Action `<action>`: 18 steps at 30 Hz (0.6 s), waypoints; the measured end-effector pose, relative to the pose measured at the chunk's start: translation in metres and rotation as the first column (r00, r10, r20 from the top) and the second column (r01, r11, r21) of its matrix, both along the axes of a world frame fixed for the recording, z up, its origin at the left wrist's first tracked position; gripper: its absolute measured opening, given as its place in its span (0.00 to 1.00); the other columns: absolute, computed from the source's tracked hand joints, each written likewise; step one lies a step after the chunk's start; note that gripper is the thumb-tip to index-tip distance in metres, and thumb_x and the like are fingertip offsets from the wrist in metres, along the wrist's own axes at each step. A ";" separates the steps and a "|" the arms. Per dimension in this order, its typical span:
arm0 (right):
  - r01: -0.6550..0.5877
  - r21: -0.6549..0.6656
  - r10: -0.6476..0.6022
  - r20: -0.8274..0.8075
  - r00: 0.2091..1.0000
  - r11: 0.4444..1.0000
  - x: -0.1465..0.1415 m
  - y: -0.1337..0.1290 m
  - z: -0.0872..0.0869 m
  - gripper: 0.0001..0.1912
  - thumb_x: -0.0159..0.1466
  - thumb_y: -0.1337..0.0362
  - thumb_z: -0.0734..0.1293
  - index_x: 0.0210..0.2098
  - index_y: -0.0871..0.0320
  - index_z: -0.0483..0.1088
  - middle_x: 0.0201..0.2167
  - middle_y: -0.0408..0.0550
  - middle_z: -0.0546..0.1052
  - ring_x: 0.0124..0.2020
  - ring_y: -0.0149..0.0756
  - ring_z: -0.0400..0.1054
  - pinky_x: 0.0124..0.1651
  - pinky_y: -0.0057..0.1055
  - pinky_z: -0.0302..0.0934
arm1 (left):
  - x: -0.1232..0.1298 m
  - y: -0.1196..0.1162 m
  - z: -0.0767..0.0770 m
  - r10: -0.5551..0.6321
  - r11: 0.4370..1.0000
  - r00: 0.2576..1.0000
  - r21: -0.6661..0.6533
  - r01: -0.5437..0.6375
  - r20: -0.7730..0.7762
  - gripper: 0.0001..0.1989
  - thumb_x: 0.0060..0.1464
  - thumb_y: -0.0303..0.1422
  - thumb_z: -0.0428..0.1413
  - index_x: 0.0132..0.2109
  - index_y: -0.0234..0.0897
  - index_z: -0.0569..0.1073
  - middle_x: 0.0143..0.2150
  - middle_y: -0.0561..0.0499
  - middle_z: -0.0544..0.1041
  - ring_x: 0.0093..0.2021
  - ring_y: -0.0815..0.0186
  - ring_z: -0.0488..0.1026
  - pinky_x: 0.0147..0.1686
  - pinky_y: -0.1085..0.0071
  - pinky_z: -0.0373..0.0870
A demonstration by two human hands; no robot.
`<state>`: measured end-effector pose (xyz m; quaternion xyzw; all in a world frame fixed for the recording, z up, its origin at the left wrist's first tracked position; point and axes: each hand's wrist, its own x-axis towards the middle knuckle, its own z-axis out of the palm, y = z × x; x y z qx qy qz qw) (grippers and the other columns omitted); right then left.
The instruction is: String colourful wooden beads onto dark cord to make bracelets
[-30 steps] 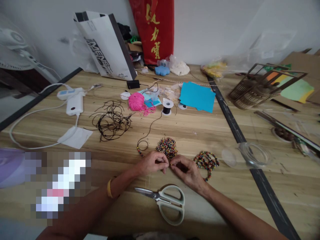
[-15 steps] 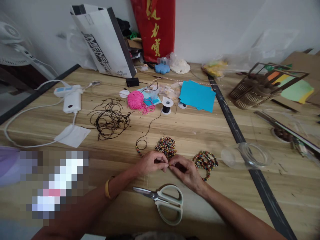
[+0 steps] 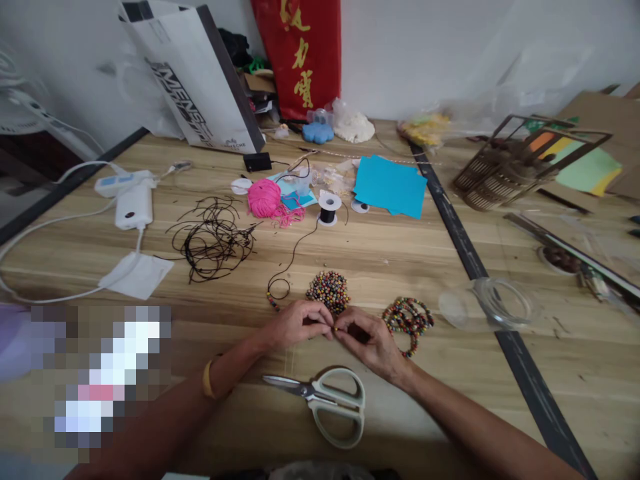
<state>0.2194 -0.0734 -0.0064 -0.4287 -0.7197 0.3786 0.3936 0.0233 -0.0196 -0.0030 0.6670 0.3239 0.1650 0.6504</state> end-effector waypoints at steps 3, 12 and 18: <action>-0.004 -0.013 0.004 0.008 1.000 1.000 0.000 0.000 -0.001 0.04 0.63 0.65 0.66 0.33 0.58 0.71 0.29 0.48 0.75 0.31 0.34 0.70 0.36 0.29 0.63 | 0.000 0.000 0.002 0.005 1.000 1.000 -0.005 -0.005 -0.006 0.06 0.53 0.30 0.55 0.37 0.31 0.70 0.32 0.45 0.81 0.32 0.68 0.74 0.33 0.75 0.65; -0.077 0.061 0.078 -0.017 0.997 0.995 0.002 -0.001 0.005 0.07 0.66 0.68 0.62 0.38 0.57 0.73 0.34 0.50 0.77 0.37 0.34 0.71 0.40 0.29 0.65 | 0.000 0.000 -0.001 0.006 1.000 0.998 0.010 -0.007 0.057 0.09 0.52 0.31 0.56 0.40 0.32 0.70 0.34 0.48 0.77 0.35 0.68 0.72 0.36 0.74 0.65; -0.026 0.188 0.019 0.040 0.999 0.982 0.001 -0.004 0.005 0.06 0.66 0.68 0.63 0.40 0.57 0.71 0.33 0.49 0.77 0.35 0.34 0.72 0.39 0.29 0.66 | -0.002 0.000 -0.003 0.040 0.999 0.998 -0.033 -0.039 0.047 0.11 0.55 0.34 0.54 0.42 0.32 0.72 0.36 0.48 0.76 0.34 0.70 0.70 0.34 0.76 0.65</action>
